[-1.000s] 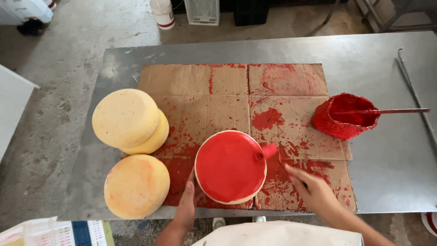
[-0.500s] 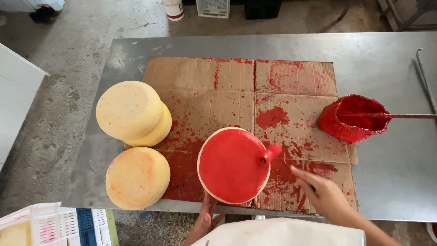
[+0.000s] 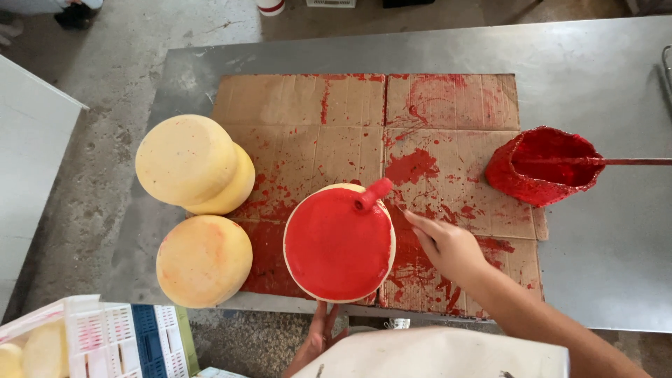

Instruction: The person uses a paint roller to apply red paint to the top surface of round, pale objects. After coating one object, they place it into a blue crate on the floor and begin painting another.

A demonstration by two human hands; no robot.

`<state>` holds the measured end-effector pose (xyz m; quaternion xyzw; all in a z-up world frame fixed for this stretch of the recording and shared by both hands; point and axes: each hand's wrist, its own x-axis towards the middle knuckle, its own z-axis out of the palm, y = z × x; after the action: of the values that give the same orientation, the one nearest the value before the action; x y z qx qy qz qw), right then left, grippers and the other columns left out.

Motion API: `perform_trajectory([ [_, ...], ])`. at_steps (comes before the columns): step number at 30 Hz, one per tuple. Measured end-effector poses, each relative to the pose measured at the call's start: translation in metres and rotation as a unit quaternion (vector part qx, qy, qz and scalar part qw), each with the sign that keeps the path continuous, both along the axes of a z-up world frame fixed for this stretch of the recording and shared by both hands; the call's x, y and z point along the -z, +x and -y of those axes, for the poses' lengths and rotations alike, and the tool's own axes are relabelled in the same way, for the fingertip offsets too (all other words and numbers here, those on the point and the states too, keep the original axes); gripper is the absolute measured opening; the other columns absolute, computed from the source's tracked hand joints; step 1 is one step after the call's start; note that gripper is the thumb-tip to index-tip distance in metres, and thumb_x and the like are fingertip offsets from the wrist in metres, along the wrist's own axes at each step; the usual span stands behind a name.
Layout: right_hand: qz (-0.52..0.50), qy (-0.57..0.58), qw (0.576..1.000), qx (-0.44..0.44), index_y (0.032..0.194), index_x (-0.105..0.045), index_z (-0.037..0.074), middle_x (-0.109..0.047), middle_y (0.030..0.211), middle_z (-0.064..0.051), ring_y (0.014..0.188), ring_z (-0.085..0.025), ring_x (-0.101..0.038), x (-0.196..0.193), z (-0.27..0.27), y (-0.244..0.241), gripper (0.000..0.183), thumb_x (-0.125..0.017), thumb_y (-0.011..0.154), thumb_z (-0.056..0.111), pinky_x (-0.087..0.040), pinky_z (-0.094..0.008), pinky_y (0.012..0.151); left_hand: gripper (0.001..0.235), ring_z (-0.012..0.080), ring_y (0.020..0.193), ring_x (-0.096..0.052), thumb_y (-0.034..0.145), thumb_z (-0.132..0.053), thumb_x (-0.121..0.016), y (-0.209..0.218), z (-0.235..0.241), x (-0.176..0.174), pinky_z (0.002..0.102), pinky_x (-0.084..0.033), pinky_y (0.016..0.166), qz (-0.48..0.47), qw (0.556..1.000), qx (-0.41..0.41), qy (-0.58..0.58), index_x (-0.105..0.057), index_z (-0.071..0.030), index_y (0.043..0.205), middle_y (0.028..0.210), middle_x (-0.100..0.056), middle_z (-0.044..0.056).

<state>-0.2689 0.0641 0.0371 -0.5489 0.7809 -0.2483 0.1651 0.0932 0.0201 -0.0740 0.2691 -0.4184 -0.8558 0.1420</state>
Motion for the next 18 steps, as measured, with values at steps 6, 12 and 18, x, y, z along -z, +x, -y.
perform_trajectory([
  [6,0.029,0.107,0.994,-0.02,0.152,-0.046,0.034,-0.065,0.081,0.002,0.063,-0.012,-0.061,0.035,-0.111,0.014,0.058,-0.06,0.096,0.028,-0.056,-0.03,0.059,0.114,0.0185,0.16,-0.004,0.083,-0.084,-0.051,0.002,-0.007,0.013,0.045,-0.042,0.114,-0.012,0.998,-0.047,-0.041,0.007,-0.028,0.163,0.174,0.006,-0.005],
  [12,0.125,0.17,0.977,0.0,0.148,-0.052,0.041,-0.056,0.074,0.005,0.064,-0.011,-0.05,0.017,-0.107,0.016,0.053,-0.059,0.097,0.03,-0.048,-0.026,0.061,0.13,0.0224,0.16,-0.004,0.067,-0.087,-0.061,-0.032,-0.003,-0.072,0.049,-0.032,0.121,0.053,0.996,-0.066,-0.024,0.006,-0.031,0.163,0.174,0.01,-0.006],
  [18,0.294,0.129,0.946,0.047,0.147,-0.057,0.02,-0.071,0.126,-0.004,0.082,-0.014,-0.055,-0.024,-0.019,0.001,0.046,-0.051,0.102,0.021,-0.048,-0.029,0.067,0.139,0.0186,0.16,0.005,0.069,-0.075,-0.074,-0.02,-0.012,-0.002,0.052,-0.02,0.123,0.057,0.986,-0.125,-0.091,0.015,-0.025,0.163,0.174,0.013,-0.004],
])
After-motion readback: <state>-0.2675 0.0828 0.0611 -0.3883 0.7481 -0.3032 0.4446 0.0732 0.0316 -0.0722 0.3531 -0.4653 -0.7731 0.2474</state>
